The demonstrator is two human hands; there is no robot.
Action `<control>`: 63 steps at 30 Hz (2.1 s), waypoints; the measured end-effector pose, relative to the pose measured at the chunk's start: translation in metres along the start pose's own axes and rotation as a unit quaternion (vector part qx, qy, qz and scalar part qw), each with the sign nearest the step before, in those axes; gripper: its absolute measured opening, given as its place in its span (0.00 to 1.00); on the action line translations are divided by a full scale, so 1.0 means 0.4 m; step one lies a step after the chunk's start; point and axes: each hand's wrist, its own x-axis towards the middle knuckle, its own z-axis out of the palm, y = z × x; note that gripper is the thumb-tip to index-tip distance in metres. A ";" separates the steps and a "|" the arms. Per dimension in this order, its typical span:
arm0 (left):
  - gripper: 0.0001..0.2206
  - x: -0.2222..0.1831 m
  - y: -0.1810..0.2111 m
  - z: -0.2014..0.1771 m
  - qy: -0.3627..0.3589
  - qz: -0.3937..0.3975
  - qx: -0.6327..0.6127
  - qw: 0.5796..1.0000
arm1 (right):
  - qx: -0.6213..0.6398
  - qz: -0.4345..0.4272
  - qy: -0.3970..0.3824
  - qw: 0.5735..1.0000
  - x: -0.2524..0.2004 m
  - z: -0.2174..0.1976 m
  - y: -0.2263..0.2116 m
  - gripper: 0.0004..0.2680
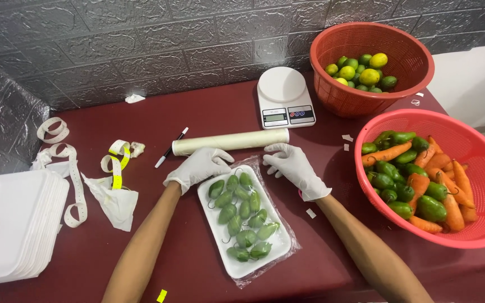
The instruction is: Wrapping a tray of green chilies with plastic film and cutting it with scissors
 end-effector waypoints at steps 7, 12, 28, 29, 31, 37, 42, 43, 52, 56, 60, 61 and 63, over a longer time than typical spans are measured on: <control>0.23 -0.043 0.041 -0.087 0.017 -0.042 0.040 0.998 | -0.132 0.061 -0.104 0.984 -0.014 -0.016 -0.018 0.14; 0.28 -0.039 -0.001 -0.135 -0.056 -0.076 0.085 0.992 | -0.161 0.062 -0.161 0.972 -0.018 -0.026 -0.028 0.12; 0.26 -0.035 0.069 -0.036 0.078 0.001 0.296 0.952 | -0.259 0.076 -0.282 0.921 -0.034 -0.062 -0.029 0.10; 0.24 -0.031 0.065 -0.014 0.063 0.024 0.348 0.935 | -0.255 0.073 -0.285 0.921 -0.035 -0.062 -0.029 0.10; 0.23 -0.025 0.058 0.006 0.048 0.047 0.399 0.914 | -0.252 0.069 -0.288 0.921 -0.040 -0.061 -0.037 0.11; 0.16 -0.019 0.041 -0.075 0.130 -0.080 0.399 0.904 | -0.231 0.051 -0.293 0.926 -0.004 -0.060 0.013 0.13; 0.21 -0.071 0.078 -0.102 0.110 -0.137 0.332 0.927 | -0.238 0.057 -0.301 0.922 -0.018 -0.068 -0.006 0.12; 0.21 -0.096 0.115 -0.103 0.110 -0.136 0.333 0.927 | -0.237 0.057 -0.300 0.922 -0.016 -0.072 -0.007 0.12; 0.19 -0.164 0.168 -0.124 -0.005 -0.231 0.294 0.928 | -0.143 0.019 -0.197 0.970 0.049 -0.042 0.030 0.13; 0.25 -0.183 0.165 -0.117 -0.015 -0.254 0.274 0.927 | -0.134 0.006 -0.078 0.988 0.035 -0.011 0.023 0.12; 0.24 -0.261 0.176 -0.058 -0.001 -0.242 0.216 0.946 | -0.321 -0.076 0.022 0.944 0.041 -0.002 0.040 0.11; 0.24 -0.271 0.151 -0.052 0.001 -0.241 0.216 0.946 | -0.321 -0.079 0.021 0.944 0.054 0.000 0.051 0.11; 0.19 -0.294 0.093 -0.033 0.022 -0.174 0.185 0.967 | -0.376 -0.319 0.054 0.868 0.074 0.004 0.082 0.07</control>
